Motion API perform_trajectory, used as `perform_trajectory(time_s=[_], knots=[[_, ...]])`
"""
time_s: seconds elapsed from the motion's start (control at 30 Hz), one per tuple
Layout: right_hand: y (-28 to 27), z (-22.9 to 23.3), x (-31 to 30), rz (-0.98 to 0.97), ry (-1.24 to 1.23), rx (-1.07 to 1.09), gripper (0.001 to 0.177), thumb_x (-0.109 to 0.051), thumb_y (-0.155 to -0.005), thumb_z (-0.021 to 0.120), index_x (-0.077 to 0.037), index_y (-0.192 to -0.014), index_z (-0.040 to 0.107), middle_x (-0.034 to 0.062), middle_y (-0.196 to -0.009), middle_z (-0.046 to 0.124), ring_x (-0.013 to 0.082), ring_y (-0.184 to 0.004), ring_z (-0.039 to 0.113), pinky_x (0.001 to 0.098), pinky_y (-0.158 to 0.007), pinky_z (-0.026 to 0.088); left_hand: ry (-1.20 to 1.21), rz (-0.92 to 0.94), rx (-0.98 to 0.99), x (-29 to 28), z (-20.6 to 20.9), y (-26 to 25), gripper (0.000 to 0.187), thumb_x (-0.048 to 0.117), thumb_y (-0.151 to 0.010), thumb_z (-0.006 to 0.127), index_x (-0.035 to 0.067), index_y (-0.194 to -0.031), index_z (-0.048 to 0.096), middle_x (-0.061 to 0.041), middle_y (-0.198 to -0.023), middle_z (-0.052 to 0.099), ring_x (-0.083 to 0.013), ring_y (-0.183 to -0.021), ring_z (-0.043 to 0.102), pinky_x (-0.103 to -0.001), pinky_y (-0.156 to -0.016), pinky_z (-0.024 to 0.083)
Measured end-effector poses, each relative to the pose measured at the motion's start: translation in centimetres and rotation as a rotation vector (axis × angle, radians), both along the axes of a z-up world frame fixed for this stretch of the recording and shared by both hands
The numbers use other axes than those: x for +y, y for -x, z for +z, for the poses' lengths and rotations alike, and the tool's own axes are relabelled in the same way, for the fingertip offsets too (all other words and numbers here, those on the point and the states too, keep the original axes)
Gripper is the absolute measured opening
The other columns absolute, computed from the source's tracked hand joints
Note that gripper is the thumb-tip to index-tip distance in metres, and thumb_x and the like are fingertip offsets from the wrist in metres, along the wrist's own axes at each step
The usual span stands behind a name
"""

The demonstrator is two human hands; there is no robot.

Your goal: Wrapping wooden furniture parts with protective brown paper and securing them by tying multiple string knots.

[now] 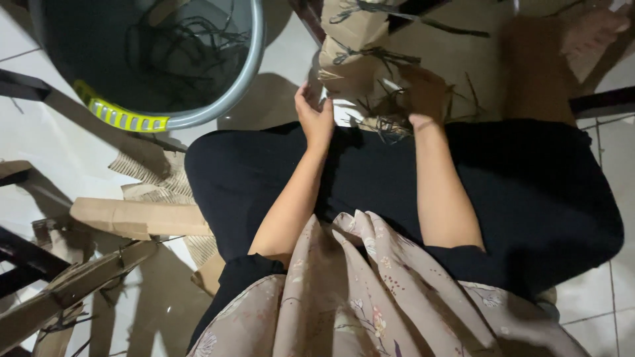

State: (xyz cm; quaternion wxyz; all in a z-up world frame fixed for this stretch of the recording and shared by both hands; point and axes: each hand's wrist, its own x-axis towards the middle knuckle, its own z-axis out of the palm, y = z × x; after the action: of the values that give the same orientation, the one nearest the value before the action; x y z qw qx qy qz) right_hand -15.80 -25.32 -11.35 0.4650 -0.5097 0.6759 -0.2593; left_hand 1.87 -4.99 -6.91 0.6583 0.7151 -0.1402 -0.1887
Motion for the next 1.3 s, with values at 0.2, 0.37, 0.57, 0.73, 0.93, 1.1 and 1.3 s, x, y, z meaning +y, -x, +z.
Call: perform_trajectory(time_s=[0.2, 0.37, 0.57, 0.73, 0.93, 1.1, 1.3], knots=[[-8.4, 11.2, 3.8, 0.057, -0.336, -0.061, 0.039, -0.024, -0.104, 0.055, -0.016, -0.068, 0.042, 0.0034, -0.058, 0.046, 0.0143, -0.048, 0.047, 0.033, -0.046, 0.034, 0.085, 0.003, 0.333, -0.2, 0.7, -4.8, 0.036, 0.01, -0.1, 0.059, 0.007, -0.136, 0.061, -0.009, -0.138, 0.066, -0.0208, -0.129, 0.062, -0.033, -0.104, 0.053], [-7.0, -0.4, -0.2, 1.007, 0.455, 0.649, 0.031, -0.009, -0.087, 0.063, -0.004, -0.117, 0.068, 0.0197, -0.101, 0.072, 0.0377, -0.098, 0.066, 0.0475, -0.082, 0.053, 0.076, -0.093, 0.741, -2.1, 4.4, -7.5, 0.07, 0.034, -0.091, 0.062, 0.003, -0.151, 0.045, -0.017, -0.149, 0.058, -0.0288, -0.138, 0.057, -0.039, -0.109, 0.044], [-8.8, 9.3, 3.6, 0.569, -0.118, 0.066, 0.03, -0.002, -0.099, 0.053, -0.015, -0.073, 0.046, 0.0033, -0.064, 0.044, 0.0141, -0.058, 0.033, 0.0401, -0.056, 0.025, 0.193, -0.109, 1.057, -3.9, 5.2, -9.2, 0.087, 0.042, -0.081, 0.07, 0.008, -0.156, 0.043, -0.009, -0.159, 0.049, -0.0172, -0.134, 0.054, -0.024, -0.083, 0.044], [-7.2, 4.9, 1.9, 0.923, 0.203, 0.245, 0.021, 0.012, -0.081, 0.05, -0.001, -0.094, 0.06, 0.0127, -0.092, 0.061, 0.0181, -0.084, 0.044, 0.0307, -0.083, 0.034, 0.217, -0.185, 1.142, -5.1, 3.7, -9.7, 0.085, 0.04, -0.079, 0.072, 0.002, -0.151, 0.05, -0.01, -0.159, 0.048, -0.0257, -0.146, 0.047, -0.039, -0.121, 0.04], [-7.4, 4.7, 1.6, 0.718, -0.023, 0.108, 0.005, -0.012, -0.087, 0.047, -0.012, -0.082, 0.048, 0.0066, -0.08, 0.049, 0.0162, -0.076, 0.038, 0.0376, -0.066, 0.027, 0.133, -0.206, 1.034, -5.4, 2.9, -9.5, 0.079, 0.036, -0.074, 0.08, 0.016, -0.146, 0.055, -0.012, -0.154, 0.055, -0.0313, -0.141, 0.054, -0.039, -0.11, 0.048], [-5.6, -0.3, 0.3, 1.104, 0.428, 0.284, 0.02, 0.015, -0.08, 0.049, -0.001, -0.088, 0.058, 0.0173, -0.089, 0.061, 0.0241, -0.08, 0.053, 0.0339, -0.07, 0.037, 0.371, -0.094, 1.071, -5.2, -0.2, -9.6, 0.052, 0.028, -0.09, 0.073, 0.007, -0.136, 0.065, -0.009, -0.138, 0.066, -0.0256, -0.122, 0.063, -0.036, -0.103, 0.051], [-7.0, 13.3, 6.6, 0.402, -0.089, -0.16, 0.033, -0.009, -0.095, 0.055, -0.02, -0.069, 0.039, -0.0013, -0.061, 0.035, 0.0101, -0.054, 0.03, 0.0325, -0.055, 0.027, 0.43, -0.064, 1.206, -2.9, -1.1, -10.3, 0.036, 0.023, -0.109, 0.044, 0.011, -0.135, 0.065, 0.005, -0.125, 0.073, -0.0076, -0.088, 0.071, -0.029, -0.089, 0.059]])
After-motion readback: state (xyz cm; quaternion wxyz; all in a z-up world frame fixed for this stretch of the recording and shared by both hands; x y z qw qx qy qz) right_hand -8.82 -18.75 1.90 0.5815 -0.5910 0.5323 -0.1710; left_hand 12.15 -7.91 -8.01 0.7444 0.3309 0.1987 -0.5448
